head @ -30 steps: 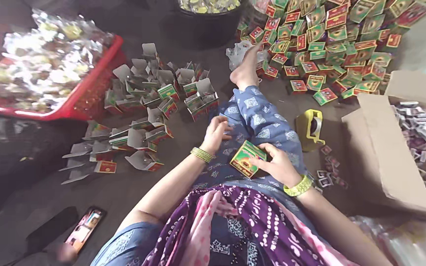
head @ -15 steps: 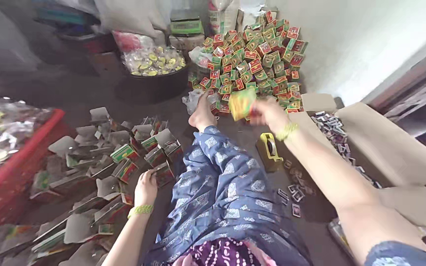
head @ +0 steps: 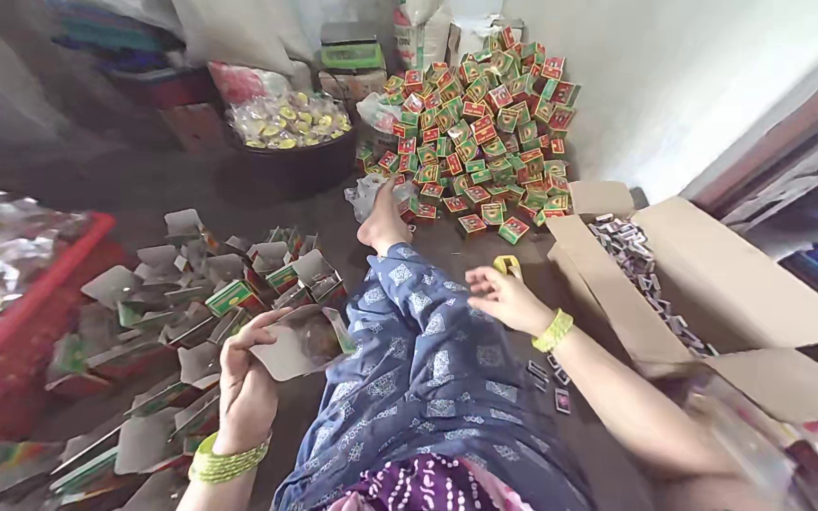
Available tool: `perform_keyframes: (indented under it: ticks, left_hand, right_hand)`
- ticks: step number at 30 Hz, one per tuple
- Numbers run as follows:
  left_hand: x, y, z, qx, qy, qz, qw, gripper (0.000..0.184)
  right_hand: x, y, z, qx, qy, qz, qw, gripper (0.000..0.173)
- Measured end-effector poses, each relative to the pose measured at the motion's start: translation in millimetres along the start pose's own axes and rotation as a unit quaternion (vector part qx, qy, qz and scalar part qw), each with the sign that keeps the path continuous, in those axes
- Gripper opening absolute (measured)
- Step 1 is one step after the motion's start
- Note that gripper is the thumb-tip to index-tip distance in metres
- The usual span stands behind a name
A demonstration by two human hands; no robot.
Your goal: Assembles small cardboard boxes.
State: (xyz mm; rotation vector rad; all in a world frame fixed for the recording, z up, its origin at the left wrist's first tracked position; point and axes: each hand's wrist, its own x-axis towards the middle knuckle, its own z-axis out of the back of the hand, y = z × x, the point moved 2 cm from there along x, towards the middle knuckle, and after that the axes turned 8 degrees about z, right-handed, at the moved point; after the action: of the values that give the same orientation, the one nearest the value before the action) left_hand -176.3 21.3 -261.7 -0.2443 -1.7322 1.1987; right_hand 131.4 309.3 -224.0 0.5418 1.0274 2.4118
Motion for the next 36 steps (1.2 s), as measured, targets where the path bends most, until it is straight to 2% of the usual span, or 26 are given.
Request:
perform_keyframes:
  ticks: [2,4,7,10,12,15,17,20,21,23,24,26,28,30,33,36]
  left_hand:
    - [4,-7,-18,-0.133,0.054,0.066,0.988,0.023]
    - [1,-4,-40,-0.240,0.100,0.137,0.956,0.026]
    - [-18,14,-83,-0.369,0.195,0.248,0.874,0.030]
    - [-44,22,-133,-0.415,0.252,0.365,0.794,0.037]
    - [-62,30,-153,-0.376,0.266,0.422,0.781,0.056]
    - [-74,20,-164,-0.305,0.225,0.452,0.807,0.037]
    - [-72,12,-164,-0.284,0.217,0.441,0.823,0.054]
    - [-76,7,-157,-0.293,0.226,0.442,0.817,0.095]
    - [-81,9,-152,-0.293,0.254,0.424,0.818,0.094]
    - [-86,15,-144,-0.279,0.333,0.375,0.819,0.063]
    - [-85,16,-142,-0.261,0.368,0.361,0.816,0.061]
    - [-83,11,-143,-0.207,0.387,0.364,0.821,0.072]
    - [-81,8,-146,-0.151,0.356,0.384,0.839,0.082]
    - [-80,8,-149,-0.159,0.311,0.389,0.852,0.086]
    - [-74,12,-155,-0.199,0.264,0.357,0.874,0.085]
    - [-67,24,-161,-0.159,0.231,0.304,0.910,0.083]
  right_hand:
    - [-35,-31,-4,-0.018,0.010,-0.053,0.998,0.045]
    - [-70,-57,4,-0.036,-0.003,-0.126,0.991,0.040]
    - [-117,-90,28,-0.090,-0.028,-0.228,0.969,0.041]
    - [-150,-112,48,-0.162,-0.014,-0.316,0.935,0.042]
    - [-168,-119,53,-0.190,-0.008,-0.352,0.916,0.037]
    - [-187,-134,49,-0.213,-0.005,-0.364,0.907,0.028]
    - [-193,-146,39,-0.212,0.030,-0.378,0.901,0.031]
    - [-193,-165,11,-0.204,0.108,-0.360,0.904,0.035]
    - [-191,-169,1,-0.200,0.125,-0.350,0.907,0.037]
    - [-186,-175,-16,-0.196,0.118,-0.335,0.914,0.046]
    - [-184,-178,-23,-0.203,0.109,-0.331,0.915,0.048]
    - [-179,-184,-34,-0.220,0.095,-0.327,0.914,0.046]
    - [-173,-185,-38,-0.234,0.105,-0.336,0.906,0.041]
    - [-166,-182,-38,-0.237,0.116,-0.357,0.896,0.042]
    - [-156,-173,-32,-0.226,0.043,-0.369,0.900,0.042]
    - [-143,-155,-20,-0.170,-0.128,-0.312,0.926,0.039]
